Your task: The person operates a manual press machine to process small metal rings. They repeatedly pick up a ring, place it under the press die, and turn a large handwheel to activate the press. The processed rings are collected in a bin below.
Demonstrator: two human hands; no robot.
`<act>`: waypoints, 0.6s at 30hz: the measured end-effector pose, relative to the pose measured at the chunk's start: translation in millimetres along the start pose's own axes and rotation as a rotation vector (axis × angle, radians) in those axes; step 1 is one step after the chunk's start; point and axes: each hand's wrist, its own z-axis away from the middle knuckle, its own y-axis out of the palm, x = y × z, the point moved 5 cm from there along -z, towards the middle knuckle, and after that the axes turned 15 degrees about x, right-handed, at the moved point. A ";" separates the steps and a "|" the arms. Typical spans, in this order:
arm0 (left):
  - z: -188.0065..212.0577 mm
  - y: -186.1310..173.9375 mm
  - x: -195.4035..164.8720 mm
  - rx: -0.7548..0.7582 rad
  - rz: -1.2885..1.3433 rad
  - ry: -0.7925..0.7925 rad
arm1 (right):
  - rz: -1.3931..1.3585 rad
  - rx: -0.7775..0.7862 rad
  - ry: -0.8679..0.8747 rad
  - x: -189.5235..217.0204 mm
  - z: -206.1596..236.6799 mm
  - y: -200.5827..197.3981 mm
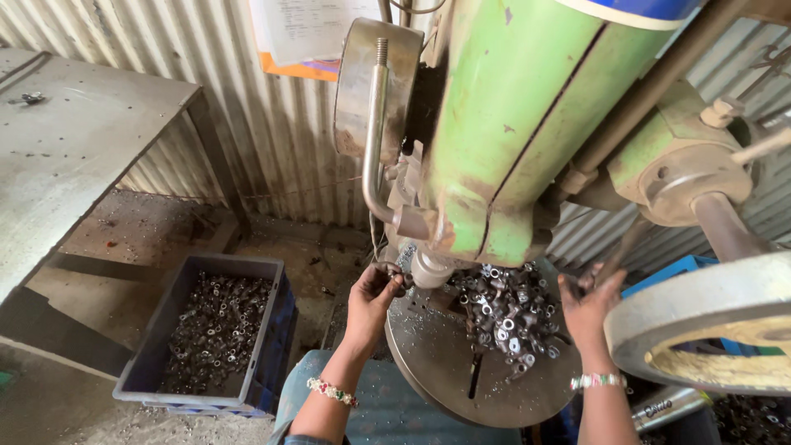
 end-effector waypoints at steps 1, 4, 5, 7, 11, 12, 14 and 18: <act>-0.9 -0.4 0.3 0.008 0.012 -0.005 | 0.012 0.008 -0.025 4.9 -13.7 2.5; -3.9 -2.7 -2.5 0.022 0.026 -0.027 | 0.053 0.013 -0.091 16.1 -65.4 10.4; -5.6 -3.3 -4.0 0.021 0.020 -0.036 | 0.074 0.001 -0.109 18.9 -84.5 12.1; -9.2 -3.3 -6.9 0.028 0.027 -0.031 | 0.697 -0.122 -0.210 34.5 -111.2 12.1; -9.7 4.5 -11.6 0.079 0.046 0.001 | 0.401 -0.051 -0.251 37.0 -103.2 3.1; -8.4 6.4 -13.9 0.097 0.043 0.025 | 0.364 0.008 -0.094 24.6 -90.2 1.2; -0.3 -1.9 -20.9 -0.001 -0.106 0.041 | 0.279 0.120 0.212 12.7 -42.5 -4.5; 19.2 -36.0 -57.2 -0.363 -0.096 0.214 | 0.744 -0.049 -0.070 42.9 54.0 -32.1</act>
